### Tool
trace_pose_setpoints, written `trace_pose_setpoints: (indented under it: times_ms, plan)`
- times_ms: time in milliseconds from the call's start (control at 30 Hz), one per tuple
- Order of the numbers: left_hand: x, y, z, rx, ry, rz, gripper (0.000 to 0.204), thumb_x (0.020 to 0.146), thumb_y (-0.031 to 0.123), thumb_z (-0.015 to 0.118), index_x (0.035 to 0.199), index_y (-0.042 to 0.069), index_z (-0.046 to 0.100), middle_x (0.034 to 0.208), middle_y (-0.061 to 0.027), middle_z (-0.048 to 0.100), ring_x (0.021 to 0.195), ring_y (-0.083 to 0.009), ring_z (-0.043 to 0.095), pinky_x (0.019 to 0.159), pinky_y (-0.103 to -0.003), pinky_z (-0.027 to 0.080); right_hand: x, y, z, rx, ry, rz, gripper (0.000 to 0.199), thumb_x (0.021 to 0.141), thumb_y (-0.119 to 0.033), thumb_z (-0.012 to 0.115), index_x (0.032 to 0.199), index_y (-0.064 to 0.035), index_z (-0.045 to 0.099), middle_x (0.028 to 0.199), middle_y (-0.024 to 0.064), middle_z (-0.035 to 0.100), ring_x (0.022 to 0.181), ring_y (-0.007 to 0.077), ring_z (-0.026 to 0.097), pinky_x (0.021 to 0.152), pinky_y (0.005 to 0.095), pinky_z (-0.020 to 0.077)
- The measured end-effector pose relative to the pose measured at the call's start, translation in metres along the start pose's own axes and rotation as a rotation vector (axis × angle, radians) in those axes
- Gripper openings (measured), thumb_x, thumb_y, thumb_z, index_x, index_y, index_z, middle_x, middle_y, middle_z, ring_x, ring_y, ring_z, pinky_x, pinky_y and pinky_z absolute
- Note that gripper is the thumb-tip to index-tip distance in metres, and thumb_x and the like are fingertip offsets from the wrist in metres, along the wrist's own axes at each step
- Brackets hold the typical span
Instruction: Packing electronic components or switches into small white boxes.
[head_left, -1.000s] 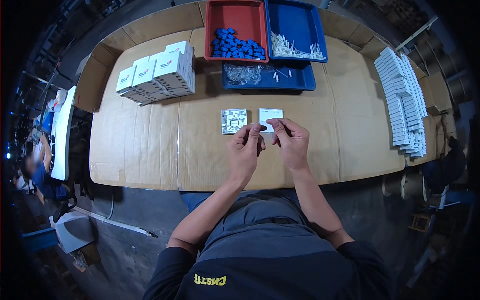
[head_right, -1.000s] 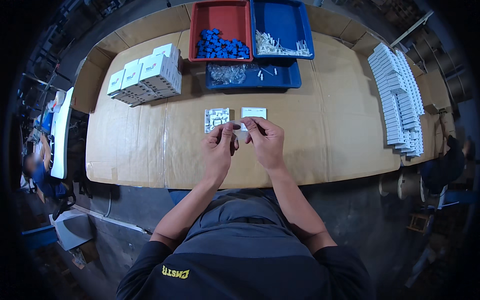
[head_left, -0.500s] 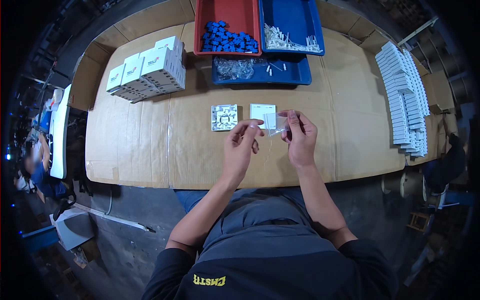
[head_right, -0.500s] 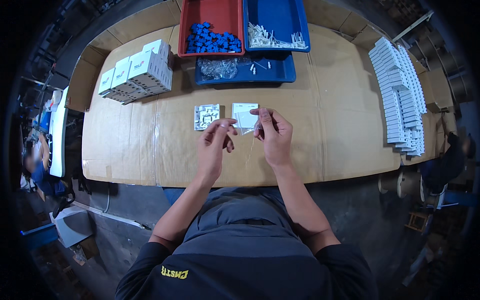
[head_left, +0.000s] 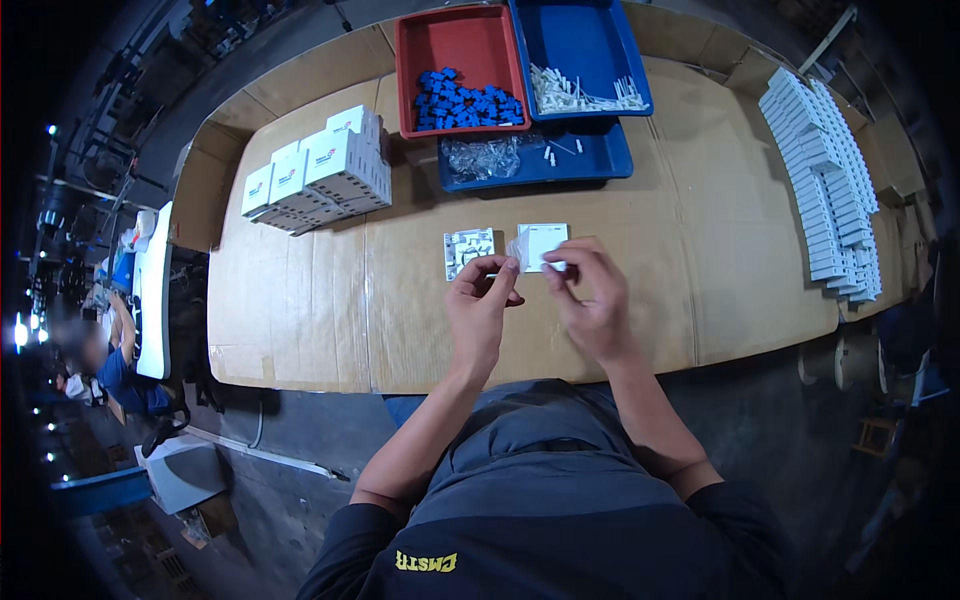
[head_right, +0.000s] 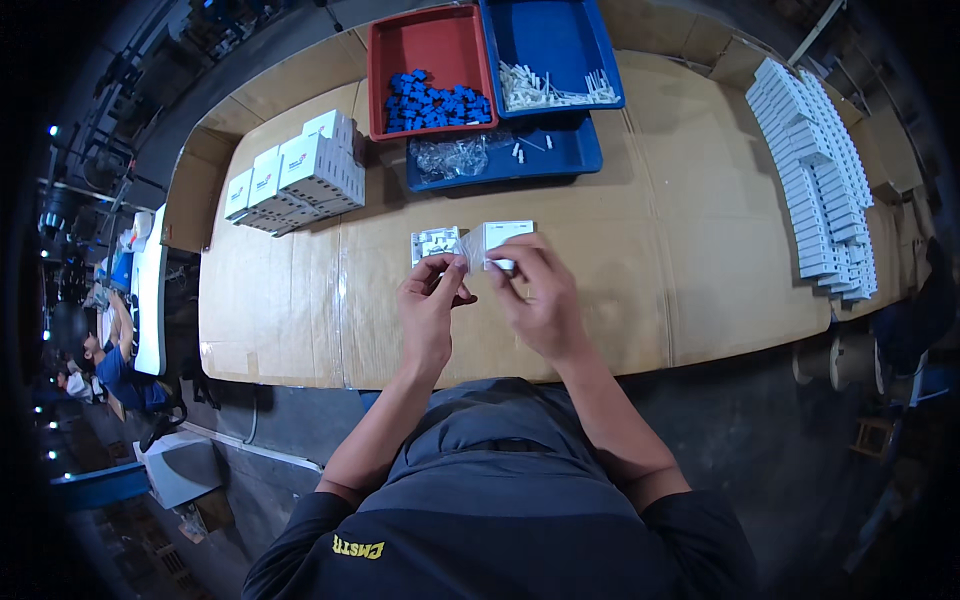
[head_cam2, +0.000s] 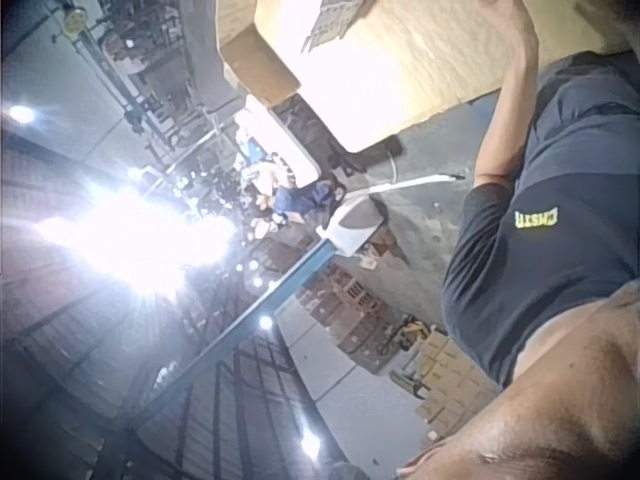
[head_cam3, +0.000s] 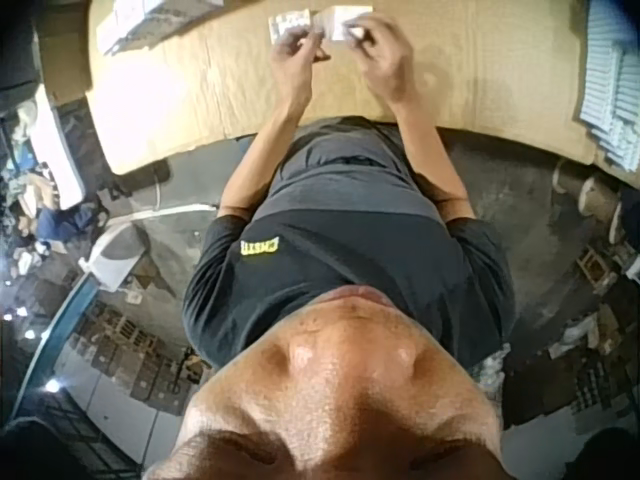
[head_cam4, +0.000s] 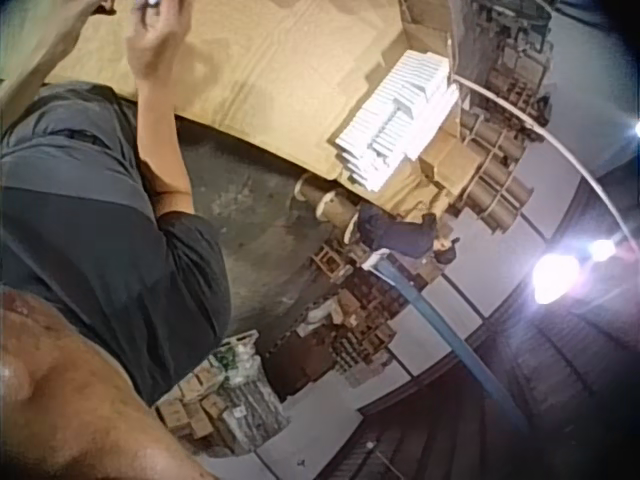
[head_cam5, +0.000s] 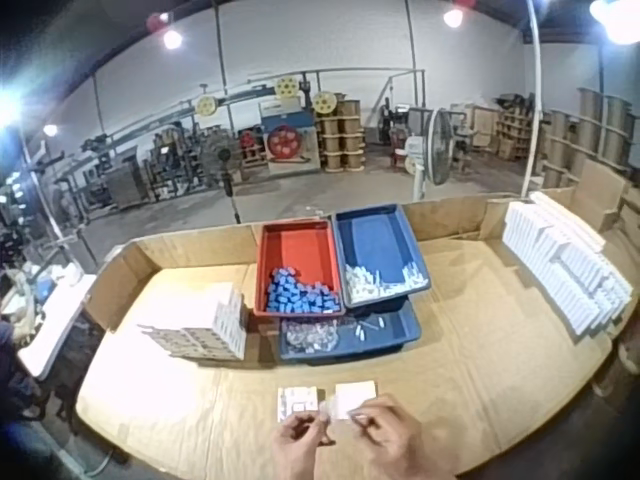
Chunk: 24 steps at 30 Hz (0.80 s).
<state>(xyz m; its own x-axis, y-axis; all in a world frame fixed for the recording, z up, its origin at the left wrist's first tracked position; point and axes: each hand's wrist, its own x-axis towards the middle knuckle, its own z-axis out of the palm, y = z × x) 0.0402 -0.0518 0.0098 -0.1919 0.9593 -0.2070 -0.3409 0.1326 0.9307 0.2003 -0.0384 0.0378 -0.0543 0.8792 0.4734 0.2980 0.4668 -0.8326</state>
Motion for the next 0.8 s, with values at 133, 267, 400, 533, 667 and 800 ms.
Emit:
trace_pose_setpoints:
  times_ms: [133,267,400,533,667,800]
  plan:
    - [-0.004,0.002,0.000,-0.033,-0.018,-0.017,0.014,0.099,0.012,0.071,0.105,0.000,0.070,0.094,-0.0034,0.070,0.073,-0.0076,0.063,0.065,-0.025,0.055,-0.002,0.009,0.025,0.139,-0.061,0.101,0.011,0.093,0.002,0.068,0.104,0.0002,0.069,0.098,0.0113,0.068,0.084,0.0207,0.069,0.073,0.0311,0.0544]
    - [-0.005,0.001,-0.009,-0.054,-0.037,-0.041,0.015,0.100,0.013,0.070,0.107,-0.001,0.070,0.096,-0.0043,0.071,0.078,-0.0088,0.065,0.067,-0.025,0.057,-0.009,0.016,0.031,0.362,-0.100,0.389,0.013,0.098,-0.003,0.066,0.110,0.0003,0.071,0.096,0.0085,0.074,0.087,0.0136,0.071,0.077,0.0290,0.0568]
    - [-0.007,0.002,-0.016,-0.053,-0.044,-0.071,0.019,0.102,0.016,0.067,0.112,0.000,0.071,0.093,-0.0043,0.071,0.078,-0.0106,0.066,0.071,-0.029,0.061,-0.009,0.014,0.030,0.292,-0.188,0.389,0.014,0.100,-0.001,0.064,0.112,0.0037,0.070,0.102,0.0054,0.073,0.091,0.0089,0.068,0.082,0.0248,0.0557]
    - [-0.006,0.002,-0.023,-0.062,-0.077,-0.069,0.021,0.103,0.017,0.066,0.113,0.000,0.071,0.095,-0.0051,0.071,0.083,-0.0117,0.068,0.073,-0.030,0.061,-0.009,0.011,0.032,0.504,-0.217,0.514,0.017,0.099,-0.004,0.067,0.114,0.0051,0.069,0.102,0.0073,0.074,0.093,0.0115,0.070,0.084,0.0260,0.0569]
    - [-0.006,0.002,-0.028,0.055,-0.081,-0.018,0.017,0.102,0.013,0.067,0.113,0.001,0.073,0.099,-0.0031,0.072,0.090,-0.0097,0.069,0.072,-0.026,0.059,-0.008,0.004,0.037,0.682,-0.188,0.510,0.020,0.096,-0.005,0.073,0.112,0.0063,0.069,0.104,0.0107,0.074,0.093,0.0131,0.070,0.085,0.0273,0.0582]
    - [-0.010,-0.001,-0.032,0.353,-0.120,0.270,0.017,0.099,0.008,0.070,0.114,0.000,0.072,0.103,-0.0037,0.072,0.091,-0.0095,0.068,0.073,-0.025,0.057,-0.012,0.015,0.038,0.550,-0.176,0.537,0.020,0.094,-0.004,0.075,0.110,0.0068,0.069,0.102,0.0109,0.074,0.094,0.0136,0.071,0.086,0.0276,0.0585]
